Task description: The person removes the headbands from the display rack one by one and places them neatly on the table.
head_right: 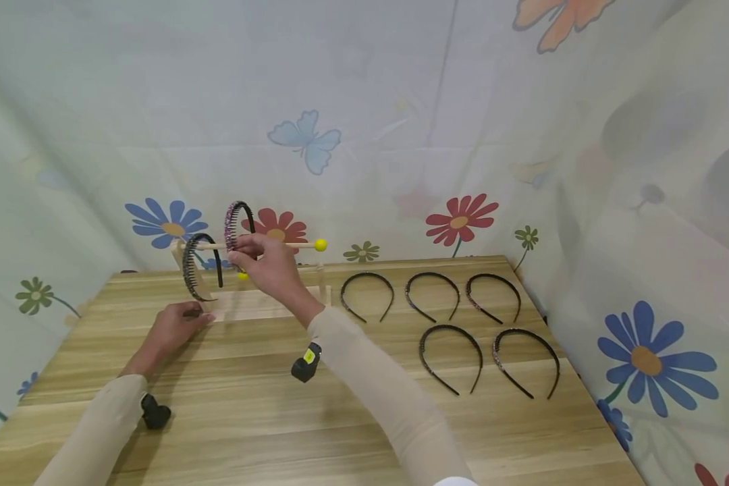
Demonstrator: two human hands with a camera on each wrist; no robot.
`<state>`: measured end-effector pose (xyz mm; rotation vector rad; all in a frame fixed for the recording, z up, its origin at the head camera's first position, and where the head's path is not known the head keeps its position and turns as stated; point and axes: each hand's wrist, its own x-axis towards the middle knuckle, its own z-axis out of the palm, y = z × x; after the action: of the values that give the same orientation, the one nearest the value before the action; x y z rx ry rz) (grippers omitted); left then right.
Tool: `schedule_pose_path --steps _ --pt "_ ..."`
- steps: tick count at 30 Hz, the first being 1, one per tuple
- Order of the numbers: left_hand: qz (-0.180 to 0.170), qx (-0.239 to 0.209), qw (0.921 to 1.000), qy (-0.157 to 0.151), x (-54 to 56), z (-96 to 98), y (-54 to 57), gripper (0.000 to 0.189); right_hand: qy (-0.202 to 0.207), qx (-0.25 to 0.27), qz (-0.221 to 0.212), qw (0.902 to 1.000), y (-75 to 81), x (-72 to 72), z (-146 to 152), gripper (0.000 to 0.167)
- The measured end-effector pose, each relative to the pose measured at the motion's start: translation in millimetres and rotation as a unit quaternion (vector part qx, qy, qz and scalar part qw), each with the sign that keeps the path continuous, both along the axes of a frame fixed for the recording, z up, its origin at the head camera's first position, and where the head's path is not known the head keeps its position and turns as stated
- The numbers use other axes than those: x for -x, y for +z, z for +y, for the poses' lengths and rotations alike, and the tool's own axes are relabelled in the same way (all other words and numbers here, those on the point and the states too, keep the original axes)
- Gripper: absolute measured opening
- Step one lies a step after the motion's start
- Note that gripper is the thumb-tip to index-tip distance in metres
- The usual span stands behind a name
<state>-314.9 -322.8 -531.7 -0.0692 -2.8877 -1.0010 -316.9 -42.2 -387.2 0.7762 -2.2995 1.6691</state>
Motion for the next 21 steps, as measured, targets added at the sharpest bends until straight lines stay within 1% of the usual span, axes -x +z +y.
schedule_pose_path --steps 4,9,15,17,21 --pt "0.000 0.002 1.0000 0.001 -0.3 -0.4 -0.2 0.036 -0.003 -0.002 0.014 0.9999 1.7 -0.7 9.7 0.025" --pt "0.012 0.002 0.9999 -0.004 -0.4 -1.9 -1.9 0.036 -0.004 -0.009 0.037 0.9993 3.3 -0.6 24.0 0.023" --pt "0.014 -0.001 0.9999 -0.006 -0.2 -2.1 -1.3 0.040 -0.005 -0.003 0.063 0.9980 2.7 -0.6 40.7 0.024" --pt "0.012 0.000 0.9999 -0.007 -0.2 -1.9 -1.2 0.041 -0.012 0.000 0.064 0.9979 1.7 -0.2 45.3 0.024" --pt "0.001 0.000 1.0000 -0.005 -0.6 -1.5 -2.1 0.044 -0.019 0.007 0.052 0.9984 0.2 -0.8 53.0 0.021"
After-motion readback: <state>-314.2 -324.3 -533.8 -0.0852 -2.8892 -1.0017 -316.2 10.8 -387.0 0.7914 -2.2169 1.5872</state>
